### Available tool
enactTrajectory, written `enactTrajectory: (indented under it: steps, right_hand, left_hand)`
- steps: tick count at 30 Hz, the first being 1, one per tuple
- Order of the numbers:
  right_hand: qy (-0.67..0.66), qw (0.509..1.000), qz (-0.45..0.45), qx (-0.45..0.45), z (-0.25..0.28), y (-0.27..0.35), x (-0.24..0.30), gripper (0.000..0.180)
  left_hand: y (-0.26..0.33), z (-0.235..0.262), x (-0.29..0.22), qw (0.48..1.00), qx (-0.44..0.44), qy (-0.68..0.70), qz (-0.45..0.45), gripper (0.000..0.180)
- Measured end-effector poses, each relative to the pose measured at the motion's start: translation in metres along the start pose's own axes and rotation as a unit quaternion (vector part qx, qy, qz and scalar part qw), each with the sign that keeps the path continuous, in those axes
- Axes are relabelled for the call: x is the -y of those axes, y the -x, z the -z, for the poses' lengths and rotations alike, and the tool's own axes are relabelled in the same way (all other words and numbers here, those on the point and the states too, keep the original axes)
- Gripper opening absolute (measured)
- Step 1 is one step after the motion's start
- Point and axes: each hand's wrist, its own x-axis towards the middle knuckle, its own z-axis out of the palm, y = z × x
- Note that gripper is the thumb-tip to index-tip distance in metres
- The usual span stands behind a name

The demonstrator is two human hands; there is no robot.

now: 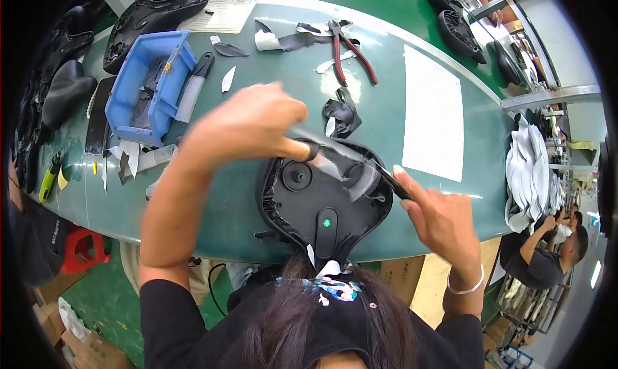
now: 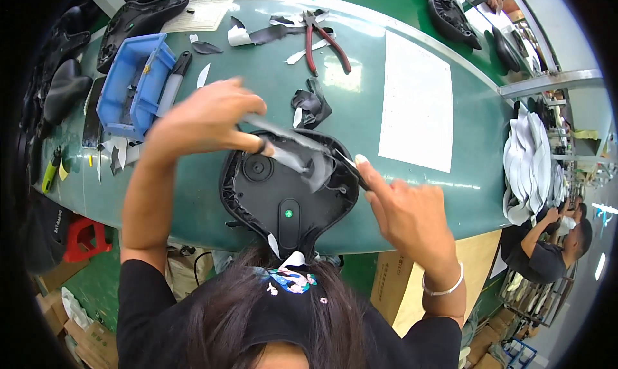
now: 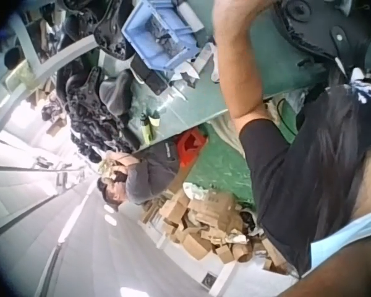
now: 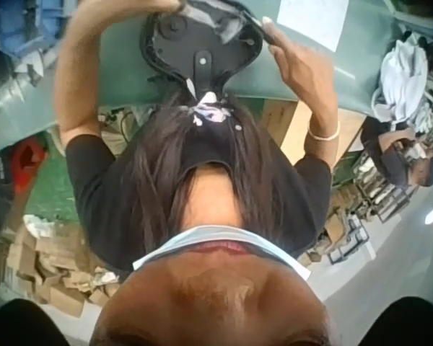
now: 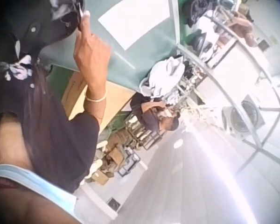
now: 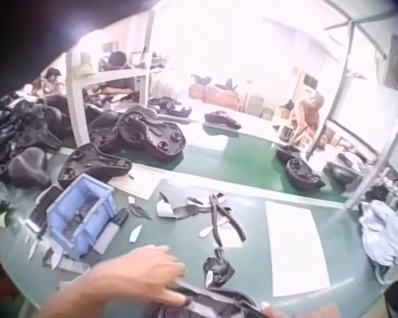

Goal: Trimming excess synthetic material from bicycle seats using a utility knife on a production line.

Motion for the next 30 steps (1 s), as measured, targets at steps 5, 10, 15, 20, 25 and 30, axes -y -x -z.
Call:
enactTrajectory:
  steps: [5, 10, 15, 20, 25, 30]
  right_hand:
    - [-0.114, 0.985, 0.128, -0.026, 0.006, -0.037, -0.022, 0.048]
    - [-0.044, 0.997, 0.056, -0.008, -0.009, 0.0, 0.008, 0.052]
    - [-0.241, 0.965, -0.092, -0.058, -0.039, 0.049, 0.04, 0.052]
    - [-0.58, 0.768, -0.273, 0.004, -0.036, 0.056, 0.061, 0.052]
    - [-0.636, 0.719, -0.216, -0.178, -0.072, 0.017, 0.035, 0.037]
    - [-0.623, 0.667, -0.261, -0.314, -0.066, -0.01, -0.008, 0.031]
  left_hand:
    - [-0.035, -0.034, -0.01, 0.949, 0.033, 0.227, -0.216, 0.03]
    - [-0.037, 0.008, 0.01, 0.784, -0.171, 0.57, -0.179, 0.032]
    - [0.004, 0.034, -0.027, 0.649, -0.602, 0.374, -0.276, 0.037]
    - [0.051, 0.008, -0.051, 0.634, -0.765, -0.11, 0.022, 0.021]
    - [0.025, -0.049, 0.032, 0.991, -0.048, -0.032, 0.118, 0.046]
    - [0.01, -0.004, 0.06, 0.809, -0.421, 0.397, 0.103, 0.038]
